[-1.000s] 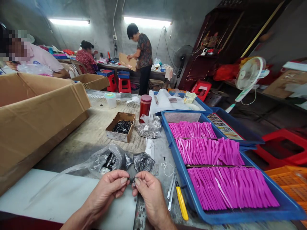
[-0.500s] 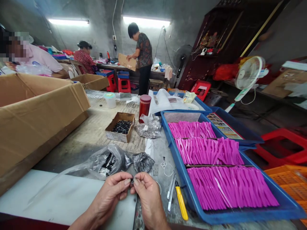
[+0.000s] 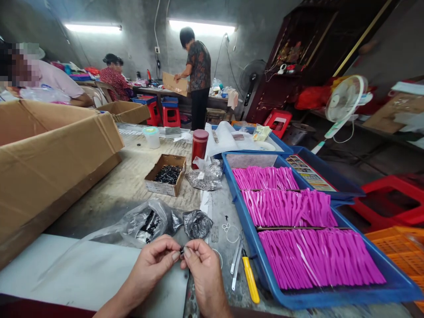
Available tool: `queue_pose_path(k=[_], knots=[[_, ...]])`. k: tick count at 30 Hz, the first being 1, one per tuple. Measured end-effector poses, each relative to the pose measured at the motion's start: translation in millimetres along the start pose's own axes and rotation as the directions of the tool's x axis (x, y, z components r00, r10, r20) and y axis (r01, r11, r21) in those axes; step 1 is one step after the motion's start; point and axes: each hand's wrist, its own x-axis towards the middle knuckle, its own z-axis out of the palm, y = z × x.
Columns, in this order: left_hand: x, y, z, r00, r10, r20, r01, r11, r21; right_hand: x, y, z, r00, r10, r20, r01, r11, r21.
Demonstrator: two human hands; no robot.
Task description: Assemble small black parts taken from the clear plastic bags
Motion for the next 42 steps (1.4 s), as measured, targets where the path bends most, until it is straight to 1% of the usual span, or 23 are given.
queue_pose_path(k=[5,8,10,12,15,17,19,26,32,42], knots=[[-0.9,6.2,-5.2,0.996,-0.032,0.080,0.022,0.991,0.133,-2.1,-0.2,1.3,1.000,0.030,0.000,-0.030,0.999,0.018],[-1.1,6.1,-6.7,0.992,-0.060,0.110,0.045,0.990,0.132,-3.4,-0.4,2.4,0.999,0.044,-0.004,-0.043,0.998,0.035],[-1.3,4.2,-6.1,0.987,-0.090,0.133,0.086,0.995,0.041,-4.1,-0.9,3.0,0.999,0.046,-0.018,-0.046,0.998,0.035],[-1.7,2.0,-4.1,0.976,-0.129,0.175,0.151,0.981,-0.121,-4.4,-1.3,3.4,0.998,0.047,-0.039,-0.046,0.999,0.027],[-2.9,-0.2,0.0,0.960,-0.179,0.213,0.246,0.904,-0.349,-4.4,-0.8,3.7,0.998,0.040,-0.054,-0.039,0.999,0.015],[-3.7,-0.8,2.6,0.951,-0.230,0.206,0.299,0.853,-0.428,-4.3,0.6,3.6,0.998,0.035,-0.058,-0.034,0.999,0.019],[-4.3,-1.0,4.8,0.943,-0.273,0.192,0.332,0.824,-0.460,-4.6,2.1,3.2,0.998,0.034,-0.060,-0.032,0.999,0.032],[-5.0,-0.9,8.1,0.948,-0.283,0.142,0.316,0.810,-0.494,-5.7,6.2,2.1,0.999,0.009,-0.042,-0.007,0.999,0.045],[-4.4,-0.2,9.8,0.954,-0.263,0.147,0.300,0.799,-0.521,-4.8,10.2,1.7,0.999,0.009,-0.050,-0.008,1.000,0.030],[-5.0,-0.5,11.2,0.959,-0.250,0.133,0.282,0.795,-0.537,-6.7,6.6,4.1,0.998,0.028,-0.050,-0.026,0.998,0.049]])
